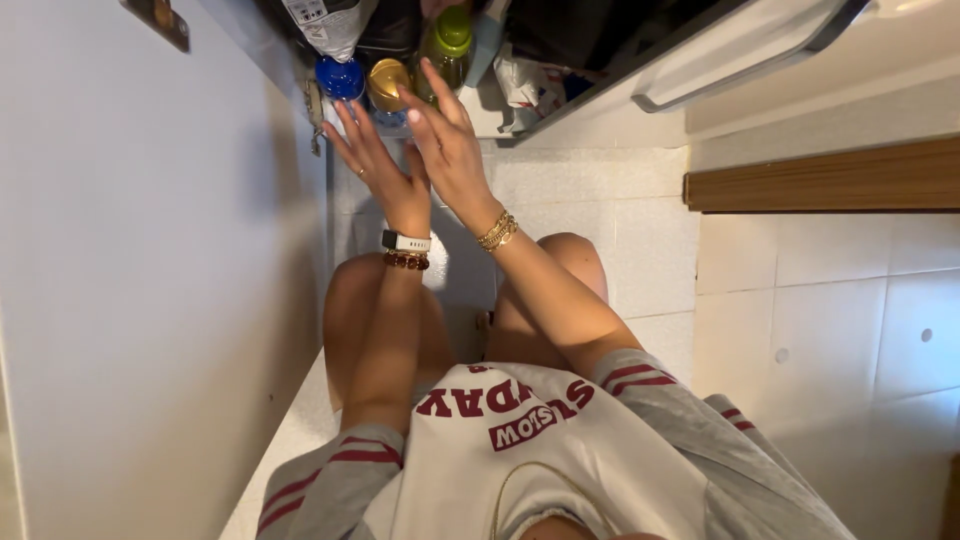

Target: The recorder loads a washing machine with clothes and organizes various detergent bottles and laundry supplies in a bathroom.

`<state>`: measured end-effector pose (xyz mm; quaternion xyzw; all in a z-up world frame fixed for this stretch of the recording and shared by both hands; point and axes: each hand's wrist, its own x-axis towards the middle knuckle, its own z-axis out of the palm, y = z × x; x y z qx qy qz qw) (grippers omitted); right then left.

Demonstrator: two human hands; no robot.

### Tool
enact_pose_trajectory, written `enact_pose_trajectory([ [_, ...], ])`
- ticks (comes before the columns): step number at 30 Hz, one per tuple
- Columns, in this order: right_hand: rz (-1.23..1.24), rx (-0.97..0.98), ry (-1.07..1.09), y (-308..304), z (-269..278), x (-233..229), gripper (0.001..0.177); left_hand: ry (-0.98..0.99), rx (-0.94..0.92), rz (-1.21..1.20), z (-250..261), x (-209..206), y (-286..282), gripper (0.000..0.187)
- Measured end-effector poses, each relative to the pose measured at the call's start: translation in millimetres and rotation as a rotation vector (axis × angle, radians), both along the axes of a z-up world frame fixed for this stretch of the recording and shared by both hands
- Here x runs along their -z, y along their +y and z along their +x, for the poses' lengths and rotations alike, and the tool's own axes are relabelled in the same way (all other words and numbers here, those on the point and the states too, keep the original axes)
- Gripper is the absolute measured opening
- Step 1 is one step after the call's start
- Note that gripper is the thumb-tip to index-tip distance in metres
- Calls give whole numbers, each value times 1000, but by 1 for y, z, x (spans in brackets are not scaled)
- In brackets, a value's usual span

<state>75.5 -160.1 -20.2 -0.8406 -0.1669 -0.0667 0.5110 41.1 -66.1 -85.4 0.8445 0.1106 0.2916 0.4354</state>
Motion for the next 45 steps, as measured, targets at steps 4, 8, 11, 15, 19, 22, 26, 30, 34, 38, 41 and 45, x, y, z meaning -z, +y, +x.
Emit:
enact_pose_trajectory([
  [4,-181,14,-126,1,4,7,42,29,-7,-14,6,2,0,67],
  [8,-331,63,-166,5,10,13,48,24,-8,-14,6,0,4,70],
  [11,-366,48,-142,9,10,16,50,3,-19,-16,5,-3,5,70],
  [15,-375,35,-139,15,12,23,52,21,-31,-12,6,-2,8,68],
  [19,-357,10,-139,19,10,22,52,18,-34,-9,5,3,10,66],
  [22,-360,-10,-152,21,8,25,51,43,-21,-53,3,2,11,66],
  [26,-367,-10,-147,23,8,29,51,45,-17,-63,3,3,11,66],
  [30,-321,-18,-187,23,9,37,50,49,-9,-83,3,2,12,66],
  [34,-291,-39,-174,24,5,38,49,82,-23,-84,5,11,11,65],
  [38,-295,-49,-157,25,4,39,47,109,-12,-95,6,17,10,63],
  [41,-310,-46,-161,24,4,38,48,96,-3,-77,6,20,9,63],
  [45,-292,-58,-157,25,6,37,48,100,-3,-81,5,16,8,62],
])
